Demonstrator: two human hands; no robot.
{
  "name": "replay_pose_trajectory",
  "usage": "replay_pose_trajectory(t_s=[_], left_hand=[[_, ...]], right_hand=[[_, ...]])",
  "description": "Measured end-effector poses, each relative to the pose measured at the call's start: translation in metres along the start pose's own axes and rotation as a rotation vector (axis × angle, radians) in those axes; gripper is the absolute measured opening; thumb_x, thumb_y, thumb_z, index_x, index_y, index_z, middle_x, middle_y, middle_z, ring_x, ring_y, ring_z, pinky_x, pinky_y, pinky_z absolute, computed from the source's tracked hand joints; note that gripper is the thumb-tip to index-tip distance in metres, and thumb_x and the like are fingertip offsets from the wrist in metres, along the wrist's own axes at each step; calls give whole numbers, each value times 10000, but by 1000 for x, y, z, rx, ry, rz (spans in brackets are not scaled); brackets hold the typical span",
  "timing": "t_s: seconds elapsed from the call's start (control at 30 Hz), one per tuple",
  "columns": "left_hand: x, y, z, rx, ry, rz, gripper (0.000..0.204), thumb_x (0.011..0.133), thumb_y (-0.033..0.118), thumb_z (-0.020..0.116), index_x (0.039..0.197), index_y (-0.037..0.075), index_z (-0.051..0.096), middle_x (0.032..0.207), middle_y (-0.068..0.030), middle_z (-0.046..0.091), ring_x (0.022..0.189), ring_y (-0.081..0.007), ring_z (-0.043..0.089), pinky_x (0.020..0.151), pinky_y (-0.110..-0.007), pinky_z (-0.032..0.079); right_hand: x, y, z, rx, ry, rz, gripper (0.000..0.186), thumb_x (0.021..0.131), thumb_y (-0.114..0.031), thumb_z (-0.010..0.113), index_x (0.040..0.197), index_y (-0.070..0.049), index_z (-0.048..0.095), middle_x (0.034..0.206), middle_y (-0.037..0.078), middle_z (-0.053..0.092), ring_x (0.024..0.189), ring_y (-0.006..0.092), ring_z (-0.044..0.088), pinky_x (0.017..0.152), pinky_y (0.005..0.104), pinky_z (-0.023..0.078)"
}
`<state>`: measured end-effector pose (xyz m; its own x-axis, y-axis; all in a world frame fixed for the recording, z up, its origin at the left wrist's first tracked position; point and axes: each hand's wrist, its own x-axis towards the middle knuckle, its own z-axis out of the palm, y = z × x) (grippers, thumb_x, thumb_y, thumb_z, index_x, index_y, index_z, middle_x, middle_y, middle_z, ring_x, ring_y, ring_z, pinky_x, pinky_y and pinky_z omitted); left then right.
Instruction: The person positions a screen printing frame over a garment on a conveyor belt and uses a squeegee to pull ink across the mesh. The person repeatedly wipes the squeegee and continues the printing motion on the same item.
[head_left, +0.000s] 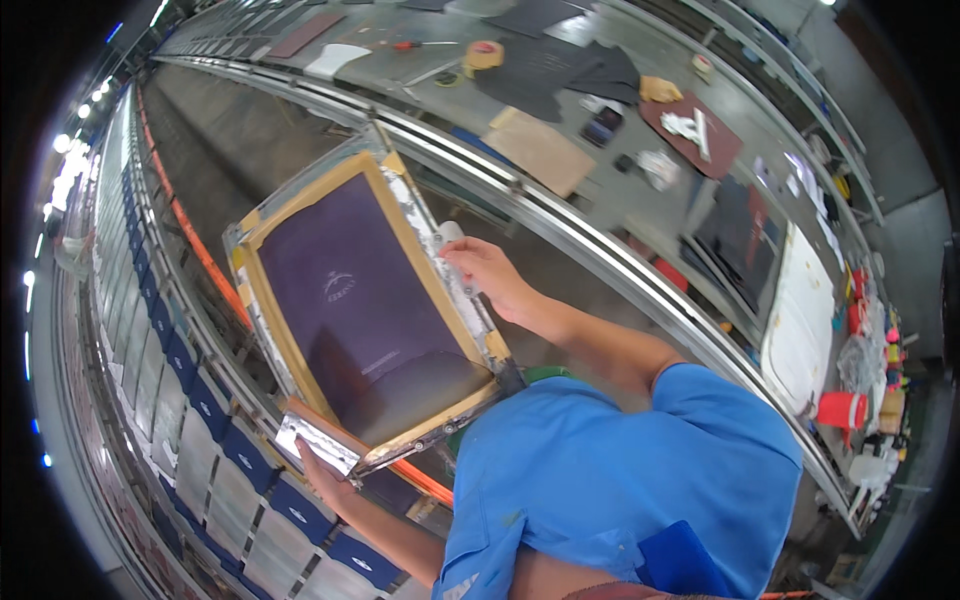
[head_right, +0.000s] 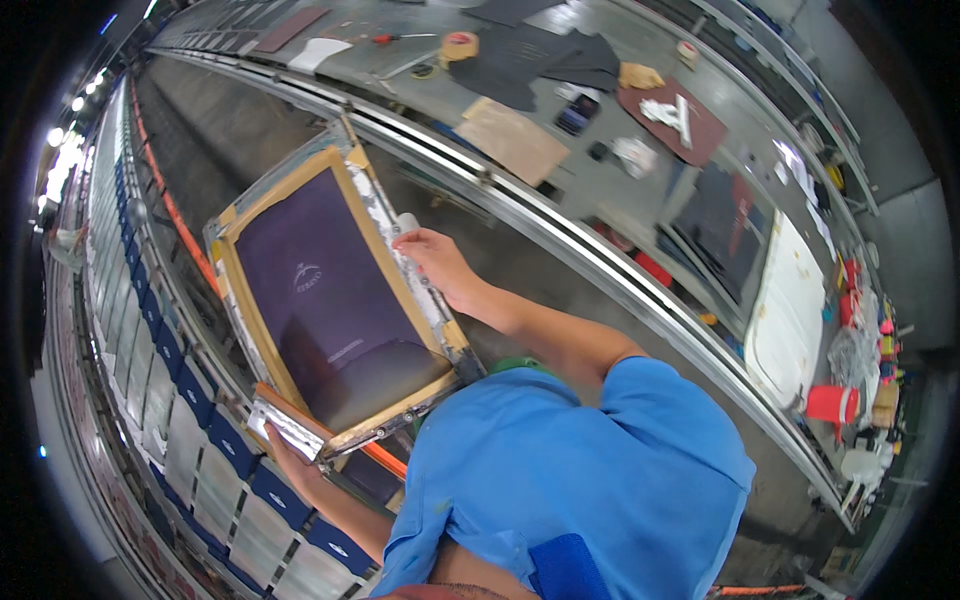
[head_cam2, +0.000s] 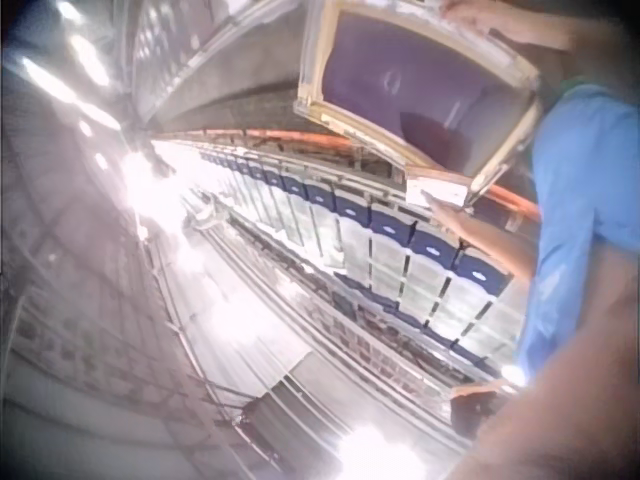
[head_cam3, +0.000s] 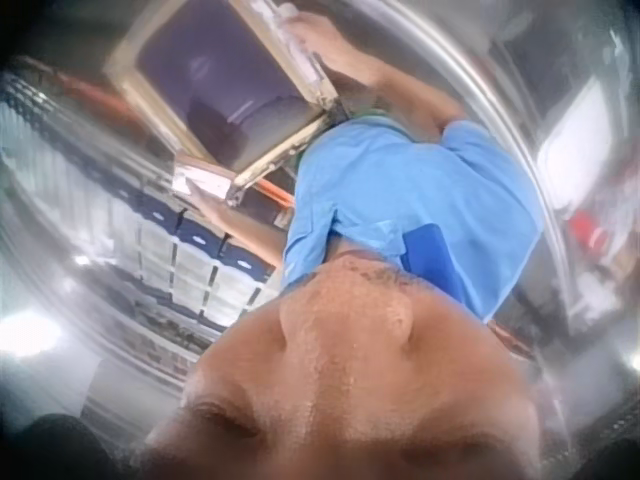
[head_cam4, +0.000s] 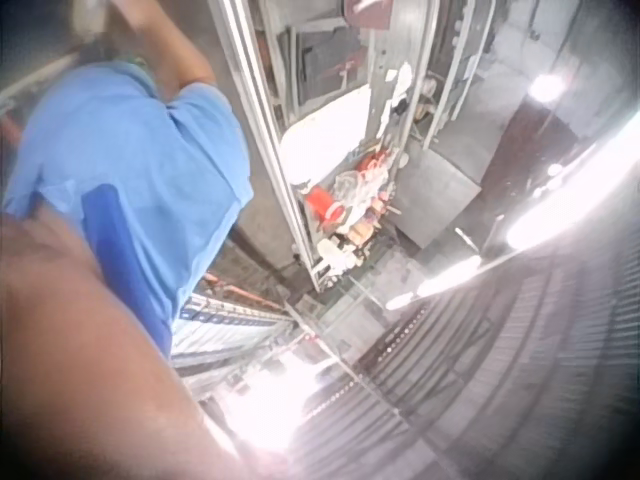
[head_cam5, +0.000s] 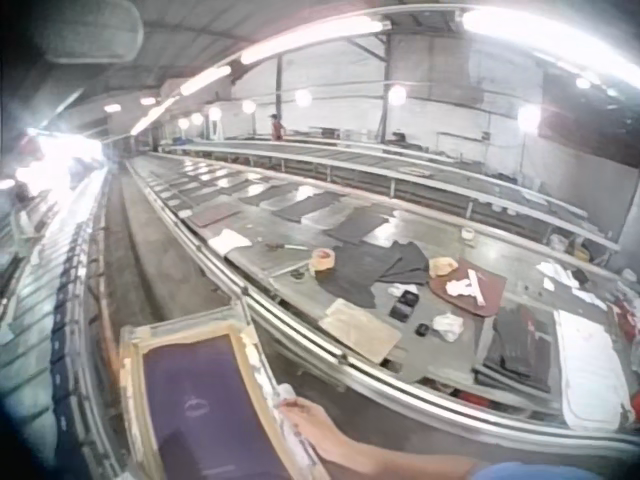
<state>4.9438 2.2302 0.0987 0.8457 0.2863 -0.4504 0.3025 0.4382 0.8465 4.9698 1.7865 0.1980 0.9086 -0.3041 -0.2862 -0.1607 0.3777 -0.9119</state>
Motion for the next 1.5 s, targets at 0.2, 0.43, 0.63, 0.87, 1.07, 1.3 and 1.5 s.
replay_pose_trajectory(t_s=[0.2, 0.43, 0.63, 0.87, 1.07, 1.3, 1.5], left_hand=[[150, 83, 65, 17, -27, 185, 662, 960, 406, 664, 1391, -65, 488, 1378, -135, 570, 1263, -225, 548, 1063, -345, 413], [291, 165, 156, 32, -105, -14, 613, 975, 445, 617, 1378, -5, 516, 1336, -116, 614, 1210, -244, 597, 1044, -377, 452], [420, 209, 253, 124, -170, -12, 635, 976, 435, 620, 1449, 40, 467, 1435, -74, 540, 1302, -244, 522, 1102, -383, 386], [589, 242, 367, 205, -126, 65, 638, 956, 433, 654, 1363, -45, 540, 1358, -131, 585, 1227, -242, 580, 1049, -369, 441], [675, 268, 425, 134, -118, 19, 691, 953, 461, 648, 1394, -48, 496, 1358, -135, 584, 1209, -251, 595, 1019, -400, 470], [833, 310, 486, 186, -95, 32, 643, 934, 466, 677, 1332, -30, 578, 1310, -110, 617, 1169, -206, 600, 1019, -353, 452], [990, 364, 592, 246, -284, -58, 673, 935, 450, 683, 1356, -57, 546, 1341, -114, 595, 1197, -223, 583, 1034, -357, 439]], right_hand=[[148, -36, 91, 46, -24, -52, 155, 935, -156, 635, 1042, -52, 679, 849, -48, 570, 755, 57, 461, 714, 231, 394], [293, -57, 148, 62, -2, -58, 142, 952, -192, 621, 1044, -101, 681, 921, -56, 620, 805, 47, 485, 758, 223, 382], [419, -56, 174, 61, 170, -66, 142, 953, -193, 614, 1043, -108, 685, 953, -47, 636, 818, 66, 484, 771, 233, 385], [607, -97, 225, 41, 185, -134, 168, 941, -225, 625, 1044, -108, 687, 960, -51, 636, 789, 68, 447, 753, 224, 375], [735, -118, 271, -8, 152, -70, 158, 948, -210, 613, 1040, -106, 688, 939, -52, 624, 836, 58, 486, 747, 228, 376], [891, -116, 326, 182, 176, -28, 156, 947, -152, 619, 1052, -51, 672, 782, -74, 532, 661, 29, 425, 664, 190, 351], [987, -137, 366, 232, 361, -131, 184, 944, -101, 608, 1096, -4, 642, 775, -61, 507, 642, 28, 414, 617, 203, 356]])
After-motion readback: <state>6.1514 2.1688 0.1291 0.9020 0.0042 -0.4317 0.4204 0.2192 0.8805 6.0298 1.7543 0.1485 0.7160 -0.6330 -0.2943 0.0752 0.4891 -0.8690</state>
